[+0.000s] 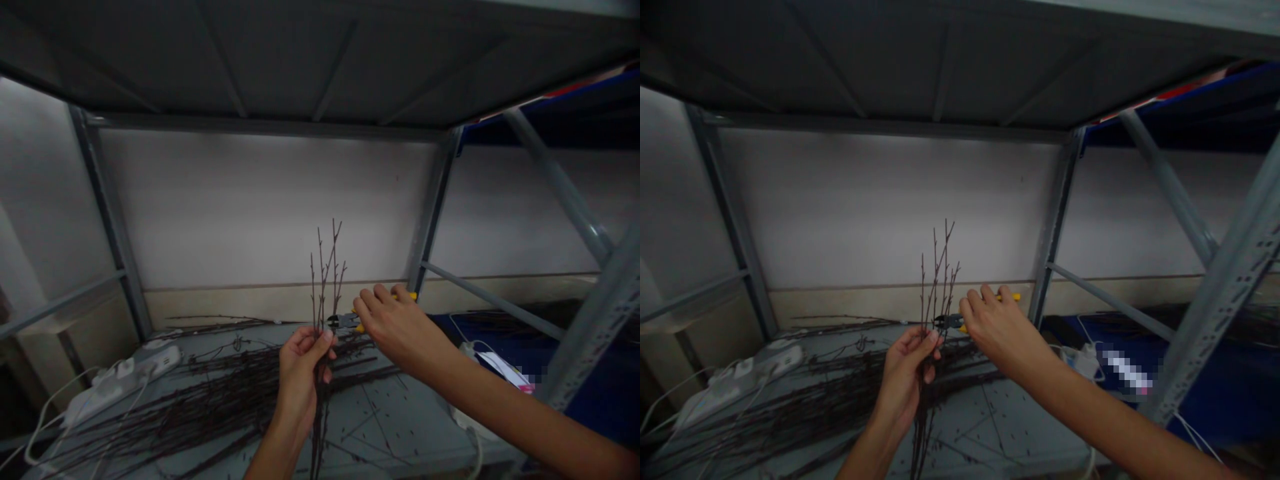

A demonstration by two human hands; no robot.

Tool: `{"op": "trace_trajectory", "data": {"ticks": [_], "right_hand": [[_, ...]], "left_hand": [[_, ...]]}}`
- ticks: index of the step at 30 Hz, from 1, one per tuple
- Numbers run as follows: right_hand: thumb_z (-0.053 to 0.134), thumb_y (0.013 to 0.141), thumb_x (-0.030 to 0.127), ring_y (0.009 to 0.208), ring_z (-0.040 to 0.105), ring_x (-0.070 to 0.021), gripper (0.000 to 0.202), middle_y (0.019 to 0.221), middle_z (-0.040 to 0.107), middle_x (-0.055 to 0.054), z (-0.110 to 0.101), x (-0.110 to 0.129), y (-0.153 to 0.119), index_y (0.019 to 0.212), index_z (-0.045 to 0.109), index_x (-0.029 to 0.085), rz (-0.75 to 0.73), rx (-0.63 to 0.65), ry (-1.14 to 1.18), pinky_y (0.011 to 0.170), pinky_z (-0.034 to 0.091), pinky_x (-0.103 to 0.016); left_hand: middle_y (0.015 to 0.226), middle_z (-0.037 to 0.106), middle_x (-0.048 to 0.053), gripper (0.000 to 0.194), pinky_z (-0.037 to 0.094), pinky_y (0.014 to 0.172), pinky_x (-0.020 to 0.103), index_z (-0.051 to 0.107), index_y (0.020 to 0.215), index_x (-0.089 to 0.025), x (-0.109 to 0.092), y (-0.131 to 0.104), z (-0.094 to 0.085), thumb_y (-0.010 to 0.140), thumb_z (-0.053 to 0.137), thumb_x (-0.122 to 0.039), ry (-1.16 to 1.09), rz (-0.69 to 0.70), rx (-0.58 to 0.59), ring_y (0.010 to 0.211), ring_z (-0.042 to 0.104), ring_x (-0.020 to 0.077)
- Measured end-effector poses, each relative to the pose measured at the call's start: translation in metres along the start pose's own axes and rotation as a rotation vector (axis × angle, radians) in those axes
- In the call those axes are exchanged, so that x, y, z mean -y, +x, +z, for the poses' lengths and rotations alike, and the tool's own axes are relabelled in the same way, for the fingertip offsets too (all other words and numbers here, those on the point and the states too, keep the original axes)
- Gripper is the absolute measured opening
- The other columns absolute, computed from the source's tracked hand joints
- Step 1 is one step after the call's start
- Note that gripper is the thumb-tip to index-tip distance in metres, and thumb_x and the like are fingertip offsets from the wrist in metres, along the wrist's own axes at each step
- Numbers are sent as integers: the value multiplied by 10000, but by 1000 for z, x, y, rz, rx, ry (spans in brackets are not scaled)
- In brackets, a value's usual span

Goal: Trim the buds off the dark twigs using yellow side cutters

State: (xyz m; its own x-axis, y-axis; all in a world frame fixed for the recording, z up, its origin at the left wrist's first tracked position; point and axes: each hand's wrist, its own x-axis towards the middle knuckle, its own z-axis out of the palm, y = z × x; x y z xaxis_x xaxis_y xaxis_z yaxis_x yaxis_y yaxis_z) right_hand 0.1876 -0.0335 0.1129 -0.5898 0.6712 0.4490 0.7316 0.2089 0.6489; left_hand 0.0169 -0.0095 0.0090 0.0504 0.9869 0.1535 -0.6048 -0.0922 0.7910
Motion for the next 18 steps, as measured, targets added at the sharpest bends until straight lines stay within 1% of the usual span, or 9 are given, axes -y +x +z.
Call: {"op": "trace_trajectory", "data": {"ticks": [3,6,8,10,11,13,15,17,18], "right_hand": [[524,866,32,786,621,-284,162,838,655,-104,4,3,-1,899,605,168,5,16,48,696,420,-390],[514,852,16,688,656,-246,194,793,692,-109,14,5,-3,904,641,154,74,109,169,620,419,-335],[532,853,55,656,676,-236,176,769,714,-114,22,5,-4,902,671,152,152,183,264,602,423,-315],[581,865,153,649,684,-235,114,731,719,-107,28,6,-4,871,694,164,258,204,397,608,430,-304],[607,872,221,640,679,-230,109,701,712,-93,30,6,-4,832,696,173,321,190,498,611,431,-301],[633,880,358,607,647,-208,228,641,681,-52,33,8,-2,731,669,189,445,132,771,599,424,-293],[636,870,440,564,591,-175,316,591,630,-9,33,10,1,670,628,196,561,71,1074,568,409,-280],[665,833,476,522,532,-150,313,574,595,17,34,14,8,703,629,194,654,27,1321,525,390,-270],[692,808,483,517,519,-141,303,602,609,17,34,16,12,750,640,190,688,-1,1422,512,389,-267]], "left_hand": [[791,710,65,363,341,342,130,672,853,-133,-2,-1,2,668,900,-347,-3,4,-26,571,567,93],[772,708,60,372,316,332,127,677,842,-133,0,1,2,651,907,-353,-5,-4,-34,552,557,88],[759,701,54,371,314,329,128,678,829,-133,2,3,0,649,907,-364,-12,-11,-31,552,556,89],[765,696,54,365,316,333,128,679,822,-132,4,5,-3,660,901,-373,-27,-14,-30,570,560,92],[769,695,53,363,316,335,127,680,824,-132,5,5,-5,667,898,-376,-35,-19,-33,576,560,92],[779,695,54,361,320,341,127,681,832,-133,6,6,-8,677,894,-379,-46,-27,-36,583,559,91],[778,693,52,361,329,346,130,683,834,-133,7,5,-10,681,893,-383,-47,-33,-32,575,553,88],[786,695,55,366,337,346,133,685,835,-132,8,2,-9,682,892,-390,-47,-38,-21,569,551,87],[795,698,59,370,338,344,134,685,839,-132,9,1,-9,682,891,-396,-49,-42,-17,571,554,89]]}}
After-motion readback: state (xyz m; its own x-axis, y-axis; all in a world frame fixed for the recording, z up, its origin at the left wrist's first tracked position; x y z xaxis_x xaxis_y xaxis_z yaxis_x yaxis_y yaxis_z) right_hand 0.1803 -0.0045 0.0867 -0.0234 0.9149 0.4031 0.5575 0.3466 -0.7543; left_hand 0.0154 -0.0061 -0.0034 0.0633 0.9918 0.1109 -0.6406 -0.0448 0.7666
